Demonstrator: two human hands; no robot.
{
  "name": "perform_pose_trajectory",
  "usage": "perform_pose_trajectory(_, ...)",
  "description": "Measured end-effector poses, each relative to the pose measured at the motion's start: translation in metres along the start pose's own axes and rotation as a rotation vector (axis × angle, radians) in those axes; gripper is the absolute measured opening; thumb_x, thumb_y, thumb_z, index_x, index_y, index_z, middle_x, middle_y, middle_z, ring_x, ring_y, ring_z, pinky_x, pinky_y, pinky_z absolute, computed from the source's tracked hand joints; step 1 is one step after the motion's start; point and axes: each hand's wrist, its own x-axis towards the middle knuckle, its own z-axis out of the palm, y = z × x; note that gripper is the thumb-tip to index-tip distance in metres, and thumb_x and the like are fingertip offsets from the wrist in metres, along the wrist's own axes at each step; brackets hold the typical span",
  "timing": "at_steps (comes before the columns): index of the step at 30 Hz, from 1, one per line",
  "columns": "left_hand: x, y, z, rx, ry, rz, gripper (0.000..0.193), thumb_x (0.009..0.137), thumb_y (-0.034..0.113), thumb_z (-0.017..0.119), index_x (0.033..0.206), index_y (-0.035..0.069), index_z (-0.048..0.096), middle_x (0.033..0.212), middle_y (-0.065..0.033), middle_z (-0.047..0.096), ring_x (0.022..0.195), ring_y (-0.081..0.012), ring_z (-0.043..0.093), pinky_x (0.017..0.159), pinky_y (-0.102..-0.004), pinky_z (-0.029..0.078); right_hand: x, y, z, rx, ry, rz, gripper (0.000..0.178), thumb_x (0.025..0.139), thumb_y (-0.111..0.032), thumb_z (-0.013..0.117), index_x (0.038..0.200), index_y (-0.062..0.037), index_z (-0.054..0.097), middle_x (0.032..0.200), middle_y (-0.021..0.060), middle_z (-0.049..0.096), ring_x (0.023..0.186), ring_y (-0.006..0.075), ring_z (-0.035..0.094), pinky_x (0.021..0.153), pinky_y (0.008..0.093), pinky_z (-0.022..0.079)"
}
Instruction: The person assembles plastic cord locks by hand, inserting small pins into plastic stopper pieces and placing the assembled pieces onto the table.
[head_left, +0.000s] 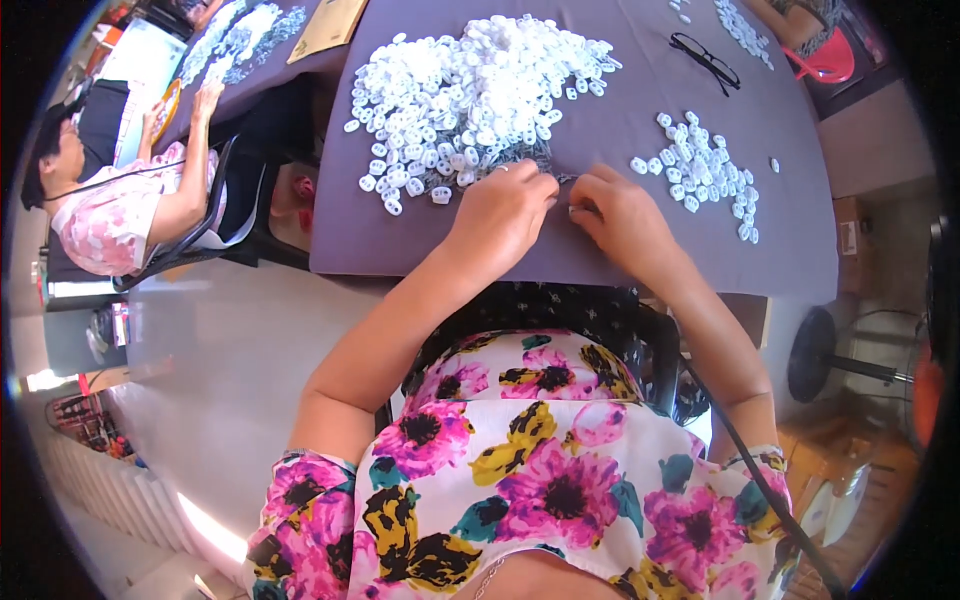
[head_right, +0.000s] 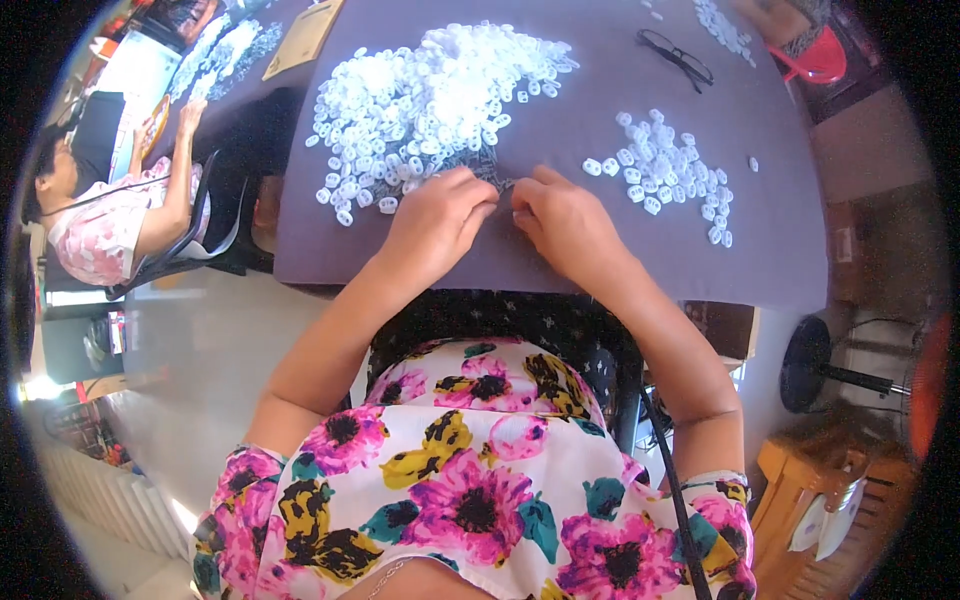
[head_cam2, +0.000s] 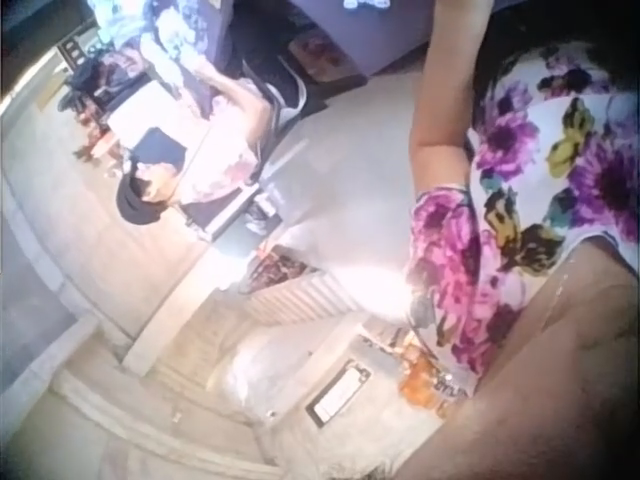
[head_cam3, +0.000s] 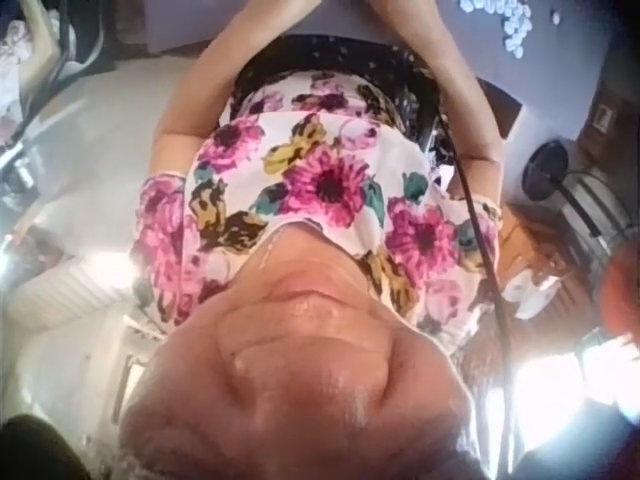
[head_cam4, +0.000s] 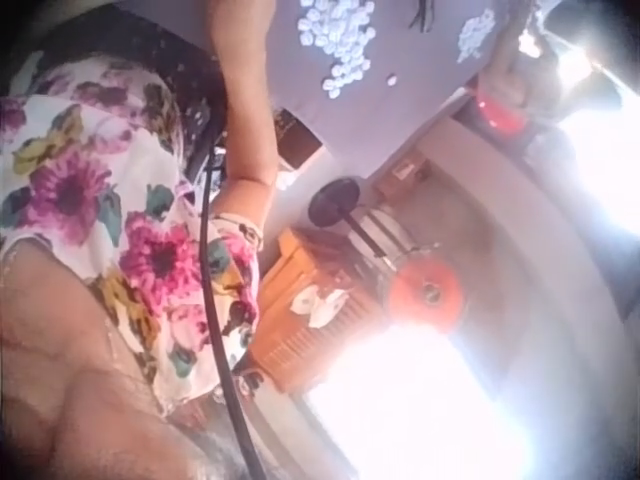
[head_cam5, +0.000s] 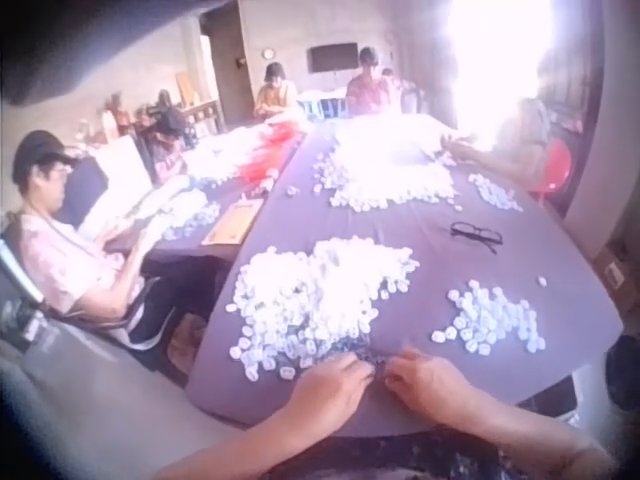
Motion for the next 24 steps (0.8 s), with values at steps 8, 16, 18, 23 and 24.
perform_pose_trajectory(8, 0.024, 0.002, 0.008, 0.029, -0.042, 0.037, 0.007, 0.081, 0.009, 0.064, 0.087, 0.006, 0.063, 0.080, -0.0108, 0.056, 0.077, -0.0321, 0.059, 0.065, -0.0411, 0.048, -0.024, 0.016, -0.010, 0.257, 0.081, 0.184, 0.013, 0.078, -0.001, 0.066, 0.087, -0.0004, 0.057, 0.078, 0.0083, 0.058, 0.068, 0.0204, 0.058, 0.064, 0.0312, 0.047)
perform_pose_trajectory(16, 0.044, -0.003, 0.025, 0.135, -0.161, 0.057, 0.006, 0.080, 0.007, 0.063, 0.084, 0.006, 0.061, 0.081, -0.0103, 0.057, 0.078, -0.0316, 0.060, 0.067, -0.0414, 0.048, -0.036, 0.022, -0.005, 0.545, 0.177, 0.378, 0.013, 0.081, -0.002, 0.067, 0.093, -0.0002, 0.061, 0.075, 0.0036, 0.060, 0.067, 0.0093, 0.055, 0.062, 0.0246, 0.047)
perform_pose_trajectory(18, 0.045, -0.003, 0.024, 0.146, -0.179, 0.078, 0.006, 0.079, 0.006, 0.063, 0.085, 0.006, 0.060, 0.081, -0.0102, 0.057, 0.078, -0.0318, 0.060, 0.067, -0.0415, 0.048, -0.038, 0.023, -0.005, 0.519, 0.176, 0.352, 0.013, 0.081, -0.002, 0.067, 0.092, -0.0004, 0.060, 0.076, 0.0043, 0.060, 0.067, 0.0099, 0.055, 0.062, 0.0250, 0.047)
perform_pose_trajectory(23, 0.045, 0.004, 0.021, 0.121, -0.164, 0.097, 0.009, 0.078, 0.003, 0.061, 0.086, 0.007, 0.059, 0.080, -0.0110, 0.055, 0.078, -0.0336, 0.058, 0.067, -0.0423, 0.048, -0.042, 0.014, -0.008, 0.436, 0.187, 0.257, 0.013, 0.079, 0.000, 0.067, 0.089, -0.0008, 0.059, 0.078, 0.0056, 0.057, 0.068, 0.0119, 0.055, 0.063, 0.0261, 0.046)
perform_pose_trajectory(24, 0.043, 0.006, 0.019, 0.122, -0.166, 0.103, 0.009, 0.078, 0.003, 0.061, 0.086, 0.007, 0.059, 0.080, -0.0110, 0.055, 0.078, -0.0336, 0.058, 0.067, -0.0423, 0.048, -0.042, 0.012, -0.009, 0.420, 0.207, 0.227, 0.012, 0.080, 0.000, 0.066, 0.088, -0.0008, 0.058, 0.078, 0.0056, 0.056, 0.068, 0.0124, 0.055, 0.063, 0.0263, 0.046)
